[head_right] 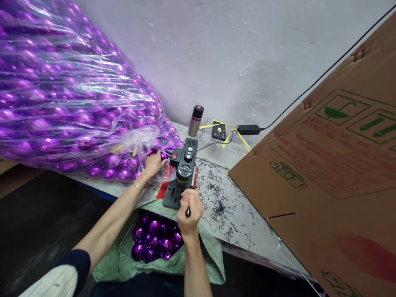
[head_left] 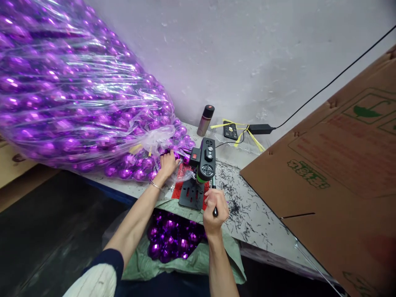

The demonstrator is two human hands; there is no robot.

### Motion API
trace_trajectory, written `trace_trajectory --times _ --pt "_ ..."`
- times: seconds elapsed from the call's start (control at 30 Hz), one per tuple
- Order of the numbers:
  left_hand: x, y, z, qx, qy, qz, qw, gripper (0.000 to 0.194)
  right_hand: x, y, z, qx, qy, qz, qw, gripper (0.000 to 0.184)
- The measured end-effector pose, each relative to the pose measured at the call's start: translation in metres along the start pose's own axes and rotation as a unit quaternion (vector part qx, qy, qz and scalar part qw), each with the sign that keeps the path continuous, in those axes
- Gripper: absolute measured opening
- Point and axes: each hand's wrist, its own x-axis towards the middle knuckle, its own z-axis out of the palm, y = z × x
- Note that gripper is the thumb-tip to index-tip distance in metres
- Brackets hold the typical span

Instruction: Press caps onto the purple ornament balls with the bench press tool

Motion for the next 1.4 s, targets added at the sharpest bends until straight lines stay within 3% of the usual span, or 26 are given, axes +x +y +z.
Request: trace_trajectory --times 0.07,0.2,0.27,0.33,0.4,0.47,0.57,0.7,0.8,0.87,1.13,1.27,1.4 --pt "0.007 0.001 -0.001 -0.024 -0.025 -0.007 0.999 0.056 -0.001 0.001 0.0 0.0 0.002 0.0 1.0 0.031" --pt "-0.003 -0.006 -0.011 -0.219 0.014 -0.022 0.975 0.059 -0.003 0.002 0.0 0.003 -0.001 -0.004 1.0 0.03" --pt "-0.018 -0.014 -0.02 -0.374 0.018 -0.051 0.926 0.059 -0.002 0.001 -0.001 0.004 -0.006 -0.002 1.0 0.03" --pt "-0.038 -0.021 -0.029 -0.516 -0.005 -0.072 0.853 0.054 0.0 -0.001 -0.001 0.004 -0.006 0.002 1.0 0.03" --pt "-0.063 -0.026 -0.033 -0.603 -0.047 -0.08 0.793 0.049 0.004 -0.003 -0.001 0.005 -0.001 0.007 1.0 0.031" --pt "-0.087 -0.026 -0.029 -0.632 -0.084 -0.085 0.765 0.05 0.01 -0.004 -0.001 0.01 0.004 0.011 1.0 0.031" --pt "-0.114 -0.02 -0.007 -0.61 -0.094 -0.086 0.782 0.063 0.019 -0.005 -0.003 0.014 0.002 0.015 1.0 0.031" --pt "-0.131 -0.006 0.024 -0.508 -0.066 -0.025 0.858 0.072 0.027 -0.005 -0.006 -0.004 -0.02 0.008 1.0 0.03" --pt "-0.136 0.003 0.032 -0.406 -0.057 0.03 0.911 0.064 0.027 -0.006 -0.008 -0.016 -0.03 -0.003 0.999 0.029" --pt "-0.137 0.007 0.032 -0.357 -0.044 0.061 0.931 0.061 0.026 -0.006 -0.009 -0.018 -0.033 -0.008 0.999 0.029" --pt "-0.135 0.02 0.042 -0.297 0.029 0.175 0.938 0.049 0.023 -0.007 -0.01 -0.017 -0.038 -0.02 0.999 0.026" --pt "-0.133 0.028 0.051 -0.287 0.054 0.172 0.941 0.045 0.023 -0.007 -0.011 -0.019 -0.046 -0.022 0.999 0.026" --pt "-0.133 0.023 0.056 -0.303 0.044 0.167 0.937 0.051 0.022 -0.007 -0.011 -0.023 -0.049 -0.023 0.998 0.024"
